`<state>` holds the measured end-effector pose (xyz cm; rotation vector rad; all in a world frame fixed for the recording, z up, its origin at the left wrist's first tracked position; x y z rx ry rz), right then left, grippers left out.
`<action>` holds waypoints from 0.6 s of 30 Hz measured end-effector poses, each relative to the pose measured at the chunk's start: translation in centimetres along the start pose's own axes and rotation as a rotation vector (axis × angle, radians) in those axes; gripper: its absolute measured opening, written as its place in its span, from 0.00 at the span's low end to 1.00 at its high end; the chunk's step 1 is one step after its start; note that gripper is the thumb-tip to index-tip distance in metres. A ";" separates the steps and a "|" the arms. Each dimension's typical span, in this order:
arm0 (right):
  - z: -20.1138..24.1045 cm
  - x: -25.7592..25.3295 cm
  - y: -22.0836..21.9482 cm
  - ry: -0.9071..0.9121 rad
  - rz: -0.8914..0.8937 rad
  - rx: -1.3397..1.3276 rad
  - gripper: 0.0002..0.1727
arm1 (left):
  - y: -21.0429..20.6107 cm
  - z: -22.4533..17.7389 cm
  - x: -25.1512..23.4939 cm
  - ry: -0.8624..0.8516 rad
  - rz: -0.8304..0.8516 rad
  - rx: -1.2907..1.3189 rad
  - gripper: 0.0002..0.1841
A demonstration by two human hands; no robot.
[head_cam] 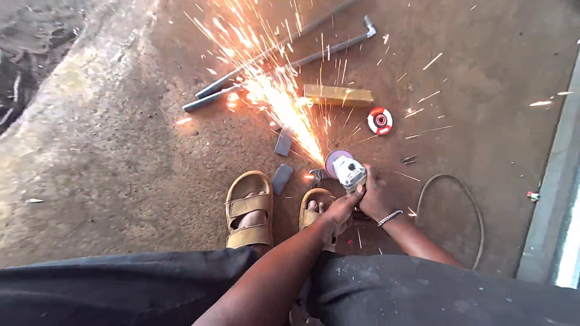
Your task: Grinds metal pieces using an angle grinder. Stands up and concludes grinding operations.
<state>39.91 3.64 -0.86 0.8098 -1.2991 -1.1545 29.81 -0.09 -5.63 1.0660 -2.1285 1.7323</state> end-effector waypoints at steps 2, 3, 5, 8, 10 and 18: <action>0.2 -0.2 0.1 0.006 0.025 0.000 0.44 | -0.5 -0.7 0.9 0.004 -0.031 -0.014 0.31; 0.4 -0.3 0.1 -0.010 0.027 0.012 0.44 | 0.2 -0.2 0.1 -0.008 -0.031 0.013 0.32; 0.7 -0.8 0.1 -0.039 -0.006 0.010 0.43 | 1.0 0.3 -1.3 -0.020 -0.020 0.028 0.35; 0.1 -0.4 -0.3 -0.020 -0.013 -0.033 0.43 | 0.9 0.7 -1.2 0.003 -0.008 0.029 0.35; -0.1 -0.3 -0.4 0.000 0.036 -0.038 0.44 | 0.8 0.5 -0.7 0.000 -0.016 0.019 0.33; -0.3 -0.4 -0.7 0.006 -0.012 -0.006 0.46 | 1.0 0.3 -0.8 0.006 -0.026 -0.007 0.33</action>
Point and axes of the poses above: each hand's wrist, its own x-axis away from the middle knuckle, its own y-axis out of the back of the hand, z = x × y, the point moved 4 cm from there along -x, towards the middle knuckle, and after that the axes turned 1 degree about -y, right-handed, at the moved point
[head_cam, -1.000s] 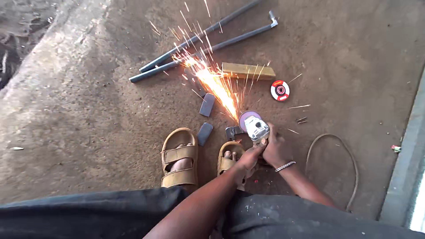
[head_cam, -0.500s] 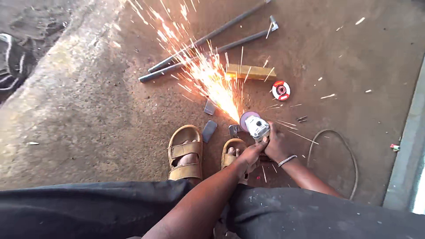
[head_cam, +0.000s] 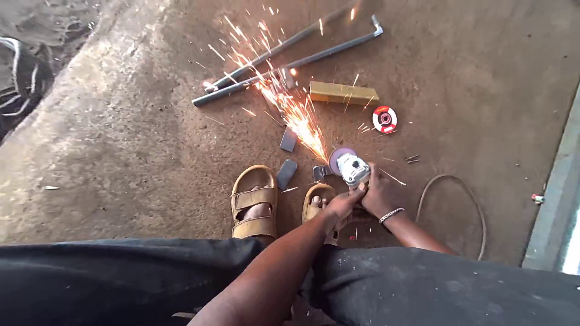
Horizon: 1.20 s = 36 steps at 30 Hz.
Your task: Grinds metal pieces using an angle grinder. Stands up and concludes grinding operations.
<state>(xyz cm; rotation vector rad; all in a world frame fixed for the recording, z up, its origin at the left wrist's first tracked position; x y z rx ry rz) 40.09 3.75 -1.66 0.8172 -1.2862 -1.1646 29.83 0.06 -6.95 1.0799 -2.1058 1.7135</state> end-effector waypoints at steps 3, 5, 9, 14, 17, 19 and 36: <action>0.0 -0.1 0.2 -0.047 0.023 0.002 0.47 | -0.1 -0.2 -0.2 0.012 0.000 -0.027 0.32; -0.1 -0.3 0.2 -0.049 0.011 -0.014 0.47 | 0.1 -0.1 -0.6 0.027 -0.001 -0.041 0.33; 0.2 -0.1 0.2 -0.019 0.030 0.007 0.47 | 0.1 0.1 0.0 0.031 -0.023 -0.005 0.33; 0.2 -0.4 0.1 -0.033 0.032 0.000 0.47 | 0.0 -0.1 0.0 0.026 -0.014 -0.024 0.34; 0.3 -0.2 0.2 -0.014 0.050 -0.026 0.46 | 0.0 0.0 0.2 0.031 -0.028 -0.006 0.34; 0.3 -0.5 0.3 -0.023 0.016 -0.026 0.47 | 0.1 -0.2 -0.2 0.023 -0.026 -0.017 0.34; 0.4 -0.6 0.4 -0.029 0.055 0.049 0.46 | 0.2 0.0 -0.4 -0.021 -0.030 0.002 0.31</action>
Point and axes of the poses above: each hand's wrist, its own x-axis away from the middle knuckle, its own y-axis out of the back of the hand, z = x × y, the point moved 4 cm from there along -x, towards the middle knuckle, and after that the axes turned 1 degree about -y, right-handed, at the moved point
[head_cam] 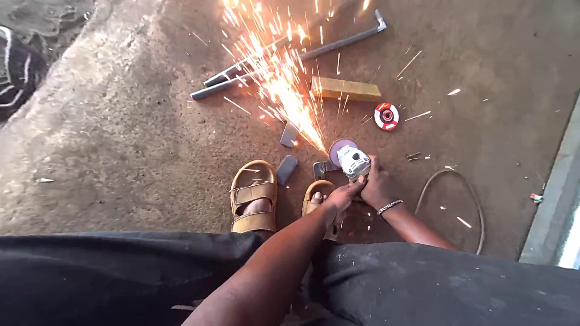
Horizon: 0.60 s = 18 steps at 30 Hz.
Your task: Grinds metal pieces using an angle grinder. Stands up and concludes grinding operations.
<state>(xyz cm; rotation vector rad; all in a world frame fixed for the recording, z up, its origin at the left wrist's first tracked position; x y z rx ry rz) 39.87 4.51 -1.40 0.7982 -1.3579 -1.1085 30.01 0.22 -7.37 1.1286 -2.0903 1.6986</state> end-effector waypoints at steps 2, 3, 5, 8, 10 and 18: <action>0.0 0.5 -0.3 0.013 -0.010 -0.018 0.46 | 0.0 0.2 0.6 0.022 -0.028 0.008 0.30; 0.1 0.8 -0.2 0.019 0.008 -0.019 0.46 | 0.0 0.2 0.9 0.042 -0.036 0.002 0.31; 0.3 0.8 0.1 0.012 0.043 -0.008 0.46 | 0.0 0.2 0.9 0.068 -0.013 0.008 0.32; 0.5 0.0 0.3 0.002 -0.004 0.016 0.46 | -0.1 -0.5 0.5 0.062 0.013 0.029 0.32; 0.4 0.4 0.0 -0.001 -0.002 -0.004 0.47 | -0.1 -0.2 0.9 0.066 0.009 0.036 0.32; 0.7 0.4 0.6 -0.031 0.036 -0.007 0.47 | 0.1 -0.4 0.6 0.063 0.023 0.007 0.32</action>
Point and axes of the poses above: each hand's wrist, its own x-axis away from the middle knuckle, its own y-axis out of the back of the hand, z = x × y, the point moved 4 cm from there along -x, towards the middle knuckle, and after that the axes turned 1 degree about -y, right-handed, at the moved point
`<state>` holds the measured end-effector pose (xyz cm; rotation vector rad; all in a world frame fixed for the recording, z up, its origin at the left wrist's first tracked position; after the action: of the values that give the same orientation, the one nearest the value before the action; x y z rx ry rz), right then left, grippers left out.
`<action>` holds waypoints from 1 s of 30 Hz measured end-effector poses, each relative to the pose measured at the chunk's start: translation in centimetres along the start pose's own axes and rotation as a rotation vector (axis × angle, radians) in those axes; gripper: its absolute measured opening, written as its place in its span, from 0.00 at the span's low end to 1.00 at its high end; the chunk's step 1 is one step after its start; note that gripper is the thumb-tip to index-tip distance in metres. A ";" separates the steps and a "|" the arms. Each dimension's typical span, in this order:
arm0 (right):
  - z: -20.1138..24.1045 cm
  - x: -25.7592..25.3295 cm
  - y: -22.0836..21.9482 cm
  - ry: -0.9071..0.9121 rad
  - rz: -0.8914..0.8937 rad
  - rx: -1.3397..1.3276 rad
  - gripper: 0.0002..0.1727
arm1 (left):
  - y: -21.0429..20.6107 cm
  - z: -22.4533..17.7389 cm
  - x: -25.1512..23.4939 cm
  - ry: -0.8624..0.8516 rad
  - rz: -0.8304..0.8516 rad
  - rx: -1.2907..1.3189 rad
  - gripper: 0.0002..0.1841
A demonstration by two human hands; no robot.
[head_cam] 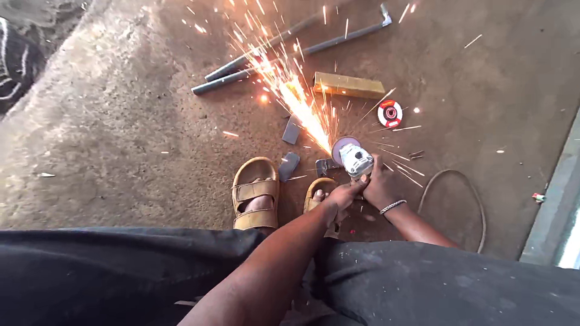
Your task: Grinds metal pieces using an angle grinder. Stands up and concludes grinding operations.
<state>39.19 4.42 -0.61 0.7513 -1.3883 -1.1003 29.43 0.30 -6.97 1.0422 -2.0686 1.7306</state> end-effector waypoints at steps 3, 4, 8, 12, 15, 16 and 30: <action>-0.4 0.3 -0.5 0.052 -0.029 -0.028 0.46 | 0.0 0.2 0.4 0.006 -0.002 -0.022 0.33; -0.5 0.2 -0.4 0.051 -0.037 -0.027 0.46 | 0.1 0.2 0.2 0.002 -0.003 -0.040 0.33; -0.2 -0.3 -0.1 0.002 -0.001 0.020 0.49 | 0.2 0.0 -0.4 -0.005 -0.015 -0.044 0.32; -0.4 0.5 -0.3 0.012 0.013 -0.001 0.48 | 0.0 0.3 0.2 0.035 -0.040 -0.023 0.31; -0.5 -0.4 -0.2 -0.008 0.000 0.016 0.48 | -0.1 -0.2 -0.3 0.008 -0.015 -0.032 0.32; -0.5 -0.4 -0.4 -0.011 0.011 0.022 0.49 | -0.2 -0.1 -0.1 0.007 -0.012 -0.037 0.32; -0.1 -0.1 0.1 -0.029 0.042 0.034 0.49 | 0.1 0.1 -0.2 0.020 -0.036 -0.053 0.34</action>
<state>39.34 4.53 -0.54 0.7300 -1.4443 -1.0613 29.55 0.31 -7.16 1.0358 -2.0585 1.6537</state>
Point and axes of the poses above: each hand's wrist, its own x-axis away from the middle knuckle, its own y-axis out of the back of the hand, z = x × y, the point moved 4 cm from there along -x, towards the middle knuckle, and after that the axes turned 1 degree about -y, right-handed, at the moved point
